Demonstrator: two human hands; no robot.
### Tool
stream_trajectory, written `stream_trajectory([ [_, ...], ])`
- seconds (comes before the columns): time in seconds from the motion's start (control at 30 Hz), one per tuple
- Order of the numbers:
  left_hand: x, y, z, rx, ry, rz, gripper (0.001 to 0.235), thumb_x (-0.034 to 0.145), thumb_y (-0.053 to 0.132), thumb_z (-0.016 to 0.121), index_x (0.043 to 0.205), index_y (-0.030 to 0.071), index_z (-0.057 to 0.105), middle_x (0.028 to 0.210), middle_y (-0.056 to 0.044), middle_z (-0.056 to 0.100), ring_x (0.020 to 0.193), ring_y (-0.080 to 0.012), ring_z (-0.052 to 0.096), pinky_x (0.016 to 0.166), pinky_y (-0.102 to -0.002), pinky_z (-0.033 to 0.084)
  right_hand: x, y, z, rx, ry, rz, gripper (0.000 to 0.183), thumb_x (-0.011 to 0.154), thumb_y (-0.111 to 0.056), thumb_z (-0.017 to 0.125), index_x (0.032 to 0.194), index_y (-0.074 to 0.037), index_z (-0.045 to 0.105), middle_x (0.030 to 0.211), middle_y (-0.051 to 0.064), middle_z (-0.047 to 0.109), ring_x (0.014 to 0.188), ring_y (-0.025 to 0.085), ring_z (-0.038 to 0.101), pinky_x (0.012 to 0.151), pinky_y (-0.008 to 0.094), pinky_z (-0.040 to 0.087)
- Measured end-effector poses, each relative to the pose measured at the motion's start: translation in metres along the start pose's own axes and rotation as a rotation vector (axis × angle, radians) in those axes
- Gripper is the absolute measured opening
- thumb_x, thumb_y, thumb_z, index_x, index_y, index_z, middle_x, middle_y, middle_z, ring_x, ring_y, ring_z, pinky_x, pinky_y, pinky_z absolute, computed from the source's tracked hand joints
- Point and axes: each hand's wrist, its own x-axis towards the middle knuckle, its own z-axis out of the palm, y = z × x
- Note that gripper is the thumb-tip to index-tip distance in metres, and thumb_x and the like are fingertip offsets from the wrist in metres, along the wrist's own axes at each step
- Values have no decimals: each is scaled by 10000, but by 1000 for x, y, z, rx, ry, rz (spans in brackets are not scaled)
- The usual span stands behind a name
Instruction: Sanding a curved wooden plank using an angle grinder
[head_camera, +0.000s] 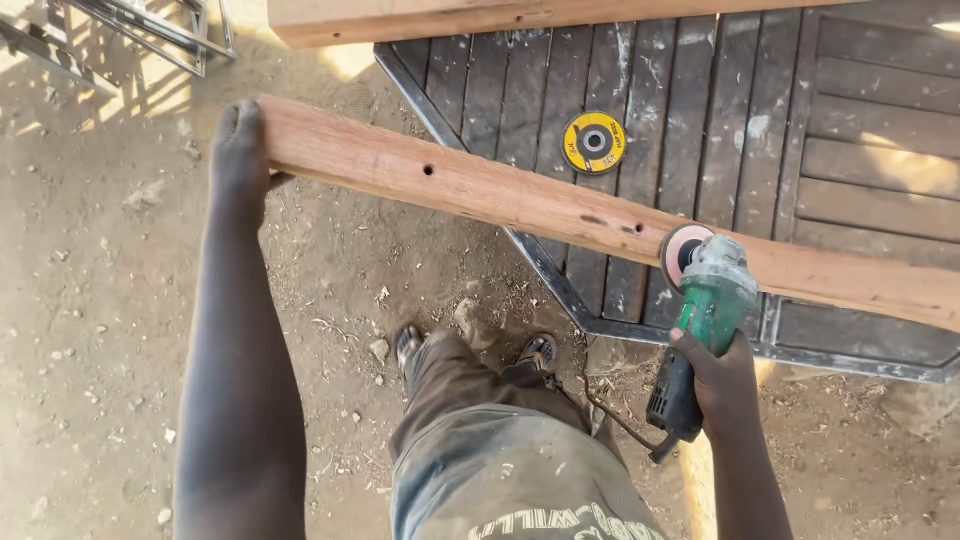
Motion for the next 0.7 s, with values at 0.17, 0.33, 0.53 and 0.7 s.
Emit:
stream_trajectory([
  [0.17,24,-40,-13,-228,-160,93,606,1039,681,402,1421,218,491,1458,-233,462,1253,-497,568,922,-654,558,-42,-44,62,-282,25,-54,529,866,-337,836,1142,-22,513,909,173,537,882,362,599,843,547,442],
  [0.33,30,-46,-23,-409,-357,80,770,1029,705,250,1551,168,434,1550,-229,453,1328,-487,543,1028,-616,513,-69,-88,146,-337,-66,-119,581,915,-375,815,1214,-28,459,963,207,506,967,434,595,900,626,435],
  [0.53,45,-48,-37,-553,-640,3,821,1011,740,167,1556,204,468,1594,-96,460,1381,-460,519,1037,-592,505,-117,-138,253,-496,-183,-181,687,896,-518,777,1311,-77,453,998,207,573,1041,479,635,937,642,446],
  [0.7,66,-63,-23,-584,-683,-59,858,980,785,98,1443,280,615,1440,75,596,1218,-291,604,938,-439,521,-167,-194,325,-737,-282,-226,799,838,-536,763,1462,-180,413,1067,207,680,1091,474,679,996,639,459],
])
